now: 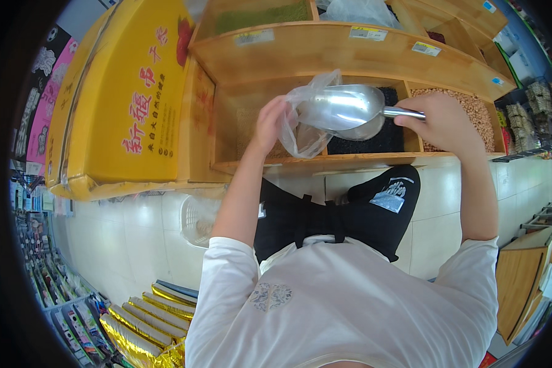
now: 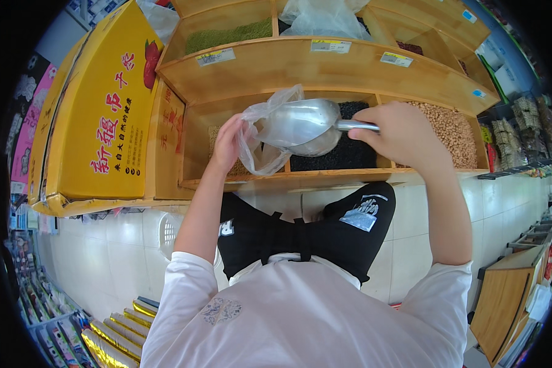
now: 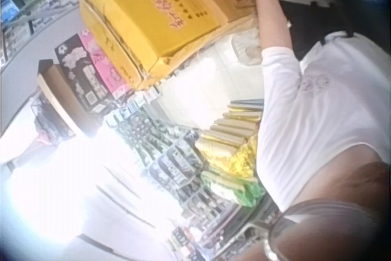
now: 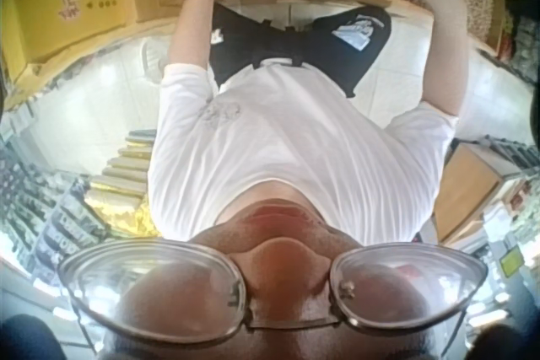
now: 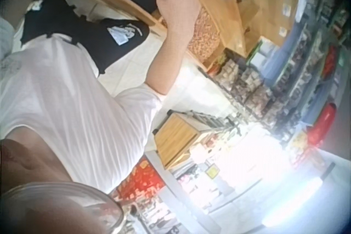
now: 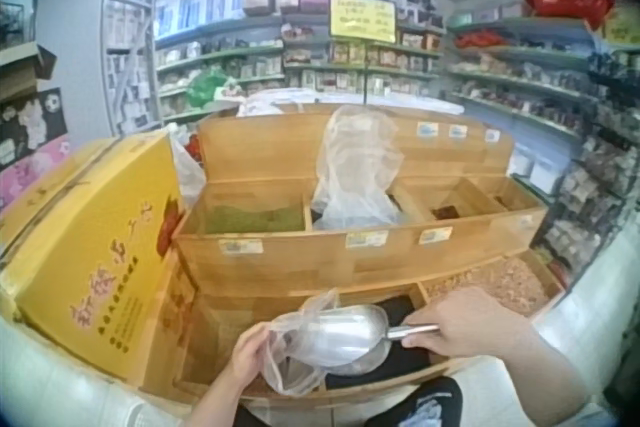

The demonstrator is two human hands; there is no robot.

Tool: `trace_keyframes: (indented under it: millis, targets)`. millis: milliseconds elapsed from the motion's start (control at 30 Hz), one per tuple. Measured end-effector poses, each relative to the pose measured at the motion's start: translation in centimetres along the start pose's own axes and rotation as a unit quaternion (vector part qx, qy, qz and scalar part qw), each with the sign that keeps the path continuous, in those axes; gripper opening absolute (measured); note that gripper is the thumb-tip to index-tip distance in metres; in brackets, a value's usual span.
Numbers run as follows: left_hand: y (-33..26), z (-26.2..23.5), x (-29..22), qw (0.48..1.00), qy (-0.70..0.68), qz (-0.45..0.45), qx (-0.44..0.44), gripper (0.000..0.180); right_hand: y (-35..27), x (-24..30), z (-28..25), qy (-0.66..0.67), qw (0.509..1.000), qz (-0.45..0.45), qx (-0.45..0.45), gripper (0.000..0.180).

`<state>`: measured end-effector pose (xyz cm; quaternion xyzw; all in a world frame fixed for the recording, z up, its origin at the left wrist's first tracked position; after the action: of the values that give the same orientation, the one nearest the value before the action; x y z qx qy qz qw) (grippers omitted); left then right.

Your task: The person scoops soybeans from a wooden bin into a plastic bag using a metal scoop. After filling the bag, they place it on the counter and then scoop black beans into another bag.

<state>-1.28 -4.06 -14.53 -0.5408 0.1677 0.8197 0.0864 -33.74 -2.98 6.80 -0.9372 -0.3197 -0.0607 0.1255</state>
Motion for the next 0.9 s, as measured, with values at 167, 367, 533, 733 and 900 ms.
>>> trace_keyframes:
  millis: [167,367,533,733,900]
  targets:
    - [-3.8,-1.1,-0.3,0.984,0.17,-0.037,0.033,0.024,4.1,3.0,2.9,-0.105,0.993,-0.012,0.043,0.031]
    - [-6.5,-2.6,-0.2,0.972,0.218,-0.011,-0.087,0.022,7.5,6.7,4.0,-0.198,0.968,-0.002,0.155,0.036]
    - [-7.8,-2.6,-0.1,0.929,0.341,0.063,-0.133,0.022,8.1,8.9,3.3,-0.253,0.95,0.019,0.182,0.018]
    - [-8.4,-2.4,1.1,0.898,0.381,0.056,-0.211,0.02,7.2,8.9,2.1,-0.284,0.938,0.044,0.196,0.018]
    - [-8.3,-3.3,1.2,0.909,0.351,-0.007,-0.226,0.02,4.4,2.3,1.6,-0.197,0.965,0.05,0.165,0.024]
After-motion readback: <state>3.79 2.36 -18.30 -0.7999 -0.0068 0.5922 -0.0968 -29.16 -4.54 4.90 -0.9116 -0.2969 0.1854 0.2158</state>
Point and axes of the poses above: each hand's wrist, its own y-axis towards the middle knuckle, its own z-axis out of the palm, x = y × z, the point moved 3 cm from there along y, towards the middle knuckle, and after that the axes turned 14 degrees about x, right-handed, at the moved point
